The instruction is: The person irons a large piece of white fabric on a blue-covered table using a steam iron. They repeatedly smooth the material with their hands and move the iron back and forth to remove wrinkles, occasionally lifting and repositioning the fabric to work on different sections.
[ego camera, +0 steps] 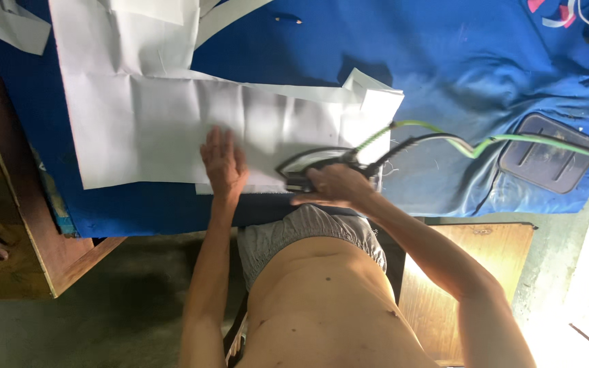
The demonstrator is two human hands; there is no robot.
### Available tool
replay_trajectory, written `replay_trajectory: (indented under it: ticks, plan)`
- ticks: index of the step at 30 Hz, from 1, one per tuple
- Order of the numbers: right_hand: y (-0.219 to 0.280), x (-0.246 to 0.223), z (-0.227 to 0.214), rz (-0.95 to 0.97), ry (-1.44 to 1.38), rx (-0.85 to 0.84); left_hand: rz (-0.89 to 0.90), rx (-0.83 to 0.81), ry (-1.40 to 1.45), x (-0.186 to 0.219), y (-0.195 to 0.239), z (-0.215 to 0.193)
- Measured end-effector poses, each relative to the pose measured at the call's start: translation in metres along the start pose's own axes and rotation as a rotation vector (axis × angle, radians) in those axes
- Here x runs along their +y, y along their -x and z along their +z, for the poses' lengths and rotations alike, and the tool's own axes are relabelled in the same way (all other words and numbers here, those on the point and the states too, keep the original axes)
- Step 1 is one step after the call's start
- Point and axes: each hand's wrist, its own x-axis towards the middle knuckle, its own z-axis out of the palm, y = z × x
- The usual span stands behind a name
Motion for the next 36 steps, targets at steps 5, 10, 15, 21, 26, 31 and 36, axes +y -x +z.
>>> replay_trajectory:
  ticks: [5, 10, 15, 21, 26, 31, 36]
  plan:
    - [-0.021, -0.027, -0.014, 0.013, -0.145, 0.169, -0.022, 0.062, 0.0, -0.016, 0.002, -0.004]
    - [-0.014, -0.034, -0.016, 0.083, -0.234, 0.137, -0.013, 0.076, -0.049, -0.021, 0.003, -0.013]
    - [0.001, -0.027, -0.011, -0.05, -0.03, -0.025, 0.026, 0.103, 0.049, -0.013, 0.003, -0.01]
    - [-0.003, 0.028, 0.005, 0.094, -0.029, 0.121, 0.159, 0.11, 0.185, 0.042, 0.002, 0.007]
    - [0.025, 0.056, -0.005, 0.225, -0.156, 0.299, 0.207, 0.041, 0.129, 0.064, 0.015, 0.013]
    - [0.025, 0.095, 0.015, 0.426, -0.241, 0.438, 0.079, 0.009, 0.01, 0.019, 0.029, -0.008]
    - [0.001, 0.051, 0.006, 0.228, 0.136, 0.429, -0.076, 0.111, 0.006, -0.059, 0.047, -0.052]
